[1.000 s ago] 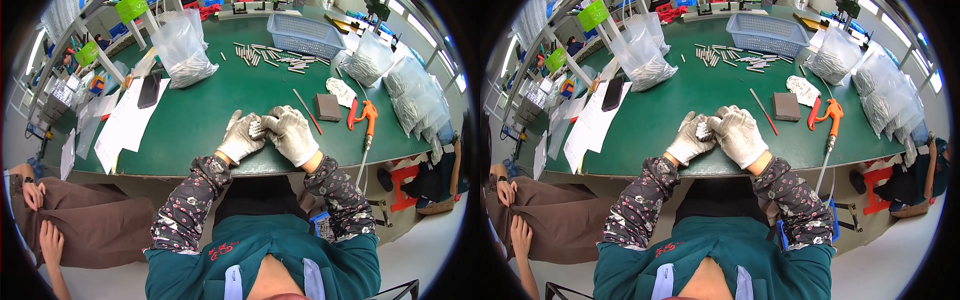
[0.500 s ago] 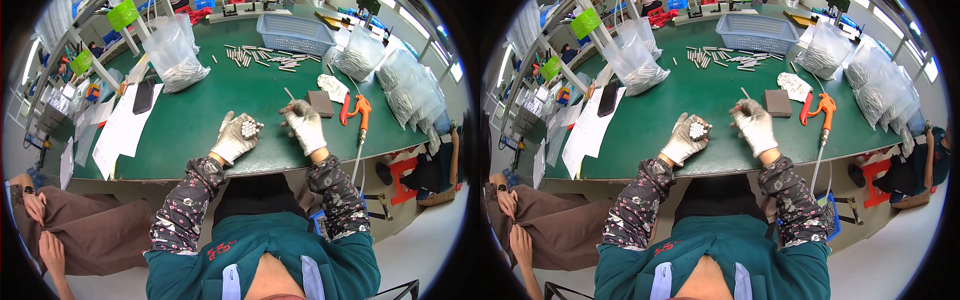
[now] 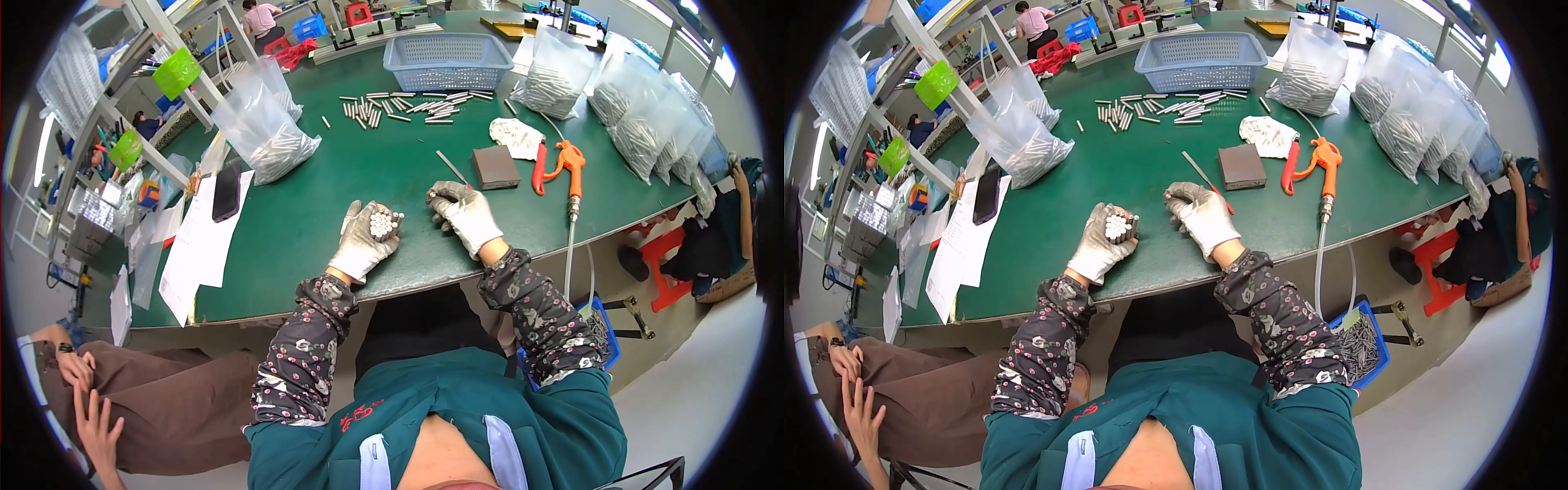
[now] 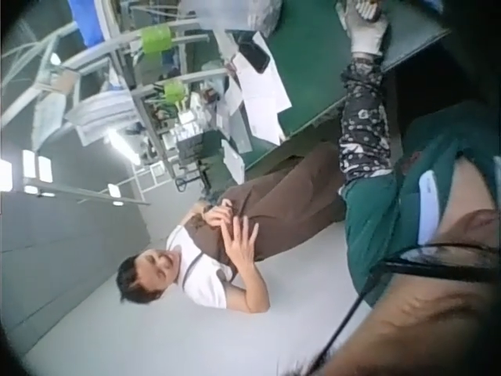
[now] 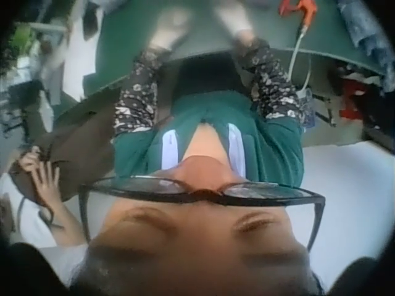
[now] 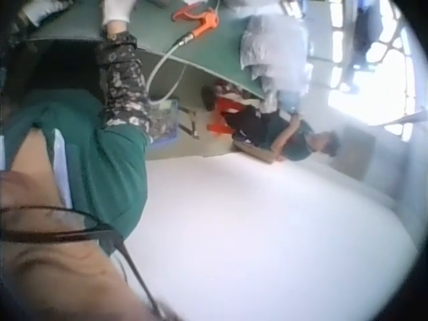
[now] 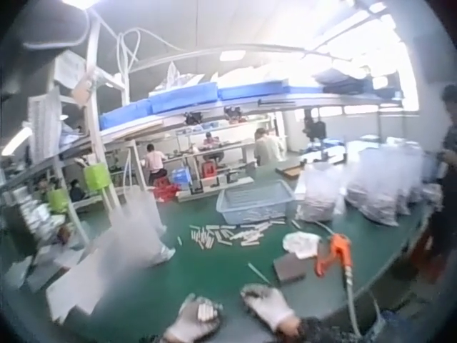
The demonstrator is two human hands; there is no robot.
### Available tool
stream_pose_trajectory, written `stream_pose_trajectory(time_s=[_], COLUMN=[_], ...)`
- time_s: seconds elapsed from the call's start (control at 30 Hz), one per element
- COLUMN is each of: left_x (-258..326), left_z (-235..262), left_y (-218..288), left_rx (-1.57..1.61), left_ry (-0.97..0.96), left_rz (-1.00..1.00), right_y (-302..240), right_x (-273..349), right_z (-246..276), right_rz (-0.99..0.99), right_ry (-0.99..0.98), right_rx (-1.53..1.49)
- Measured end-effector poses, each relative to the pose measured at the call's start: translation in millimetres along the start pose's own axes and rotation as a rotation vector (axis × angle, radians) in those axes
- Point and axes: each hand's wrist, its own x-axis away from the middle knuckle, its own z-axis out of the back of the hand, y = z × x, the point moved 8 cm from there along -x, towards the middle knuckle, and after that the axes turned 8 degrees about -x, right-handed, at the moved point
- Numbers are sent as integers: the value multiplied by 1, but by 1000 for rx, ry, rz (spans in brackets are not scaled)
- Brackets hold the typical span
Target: The recorder is polishing and inspecting bundles of small metal pins at a factory workbench.
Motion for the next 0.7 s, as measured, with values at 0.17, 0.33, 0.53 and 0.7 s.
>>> stream_pose_trajectory(time_s=[0.17,0.33,0.53,0.7], left_x=[0,-1,-2,0], left_z=[-7,-4,8,7], left_y=[-18,-7,7,13], left_rx=[191,189,198,-49], left_ry=[100,-13,82,-5], left_rz=[-33,6,-47,29], right_y=[1,2,-4,-29], right_x=[1,-1,-6,-8], right_z=[-1,1,-1,2], right_rz=[-15,17,49,245], right_ry=[-3,-2,-33,-23], right_rx=[28,44,91,502])
